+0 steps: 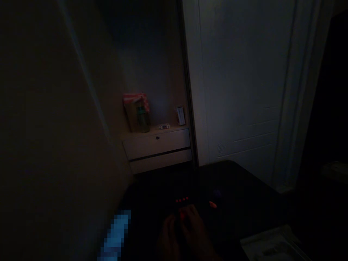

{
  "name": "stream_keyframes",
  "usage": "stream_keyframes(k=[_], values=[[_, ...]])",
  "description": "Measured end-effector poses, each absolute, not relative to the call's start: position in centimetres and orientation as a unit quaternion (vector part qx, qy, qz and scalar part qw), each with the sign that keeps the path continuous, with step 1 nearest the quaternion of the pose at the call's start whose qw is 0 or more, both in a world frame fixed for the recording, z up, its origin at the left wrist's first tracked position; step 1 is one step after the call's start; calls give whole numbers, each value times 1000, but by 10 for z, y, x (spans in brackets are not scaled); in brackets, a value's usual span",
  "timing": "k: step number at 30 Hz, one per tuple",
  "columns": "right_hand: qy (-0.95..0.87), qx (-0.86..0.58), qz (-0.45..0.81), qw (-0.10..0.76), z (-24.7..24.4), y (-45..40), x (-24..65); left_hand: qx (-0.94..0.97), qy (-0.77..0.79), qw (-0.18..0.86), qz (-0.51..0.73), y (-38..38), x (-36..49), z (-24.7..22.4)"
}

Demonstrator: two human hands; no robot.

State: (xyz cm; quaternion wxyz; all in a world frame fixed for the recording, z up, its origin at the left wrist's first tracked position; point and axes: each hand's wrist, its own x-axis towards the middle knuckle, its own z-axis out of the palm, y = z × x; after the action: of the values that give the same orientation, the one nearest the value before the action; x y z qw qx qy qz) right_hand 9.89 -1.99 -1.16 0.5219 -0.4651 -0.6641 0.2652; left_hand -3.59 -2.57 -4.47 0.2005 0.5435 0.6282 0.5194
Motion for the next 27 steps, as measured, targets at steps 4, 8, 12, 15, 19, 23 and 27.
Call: stream_keyframes(k=[4,8,12,15,19,23,27], values=[[-700,-480,246,468,-16,-22,96,533,635,208,519,-27,-39,-46],[-723,-480,246,431,-15,-24,97,501,646,159,553,-27,-41,-44],[-721,-462,279,435,-16,-25,100,487,633,124,589,-29,-38,-40],[-735,-430,302,429,-14,-25,101,492,621,119,598,-30,-36,-37],[-739,-414,302,438,-9,-26,100,515,614,102,589,-30,-36,-36],[-721,-400,328,461,-2,-26,102,524,599,53,603,-30,-35,-35],[-727,-399,335,448,-6,-24,103,536,577,20,616,-29,-36,-34]])
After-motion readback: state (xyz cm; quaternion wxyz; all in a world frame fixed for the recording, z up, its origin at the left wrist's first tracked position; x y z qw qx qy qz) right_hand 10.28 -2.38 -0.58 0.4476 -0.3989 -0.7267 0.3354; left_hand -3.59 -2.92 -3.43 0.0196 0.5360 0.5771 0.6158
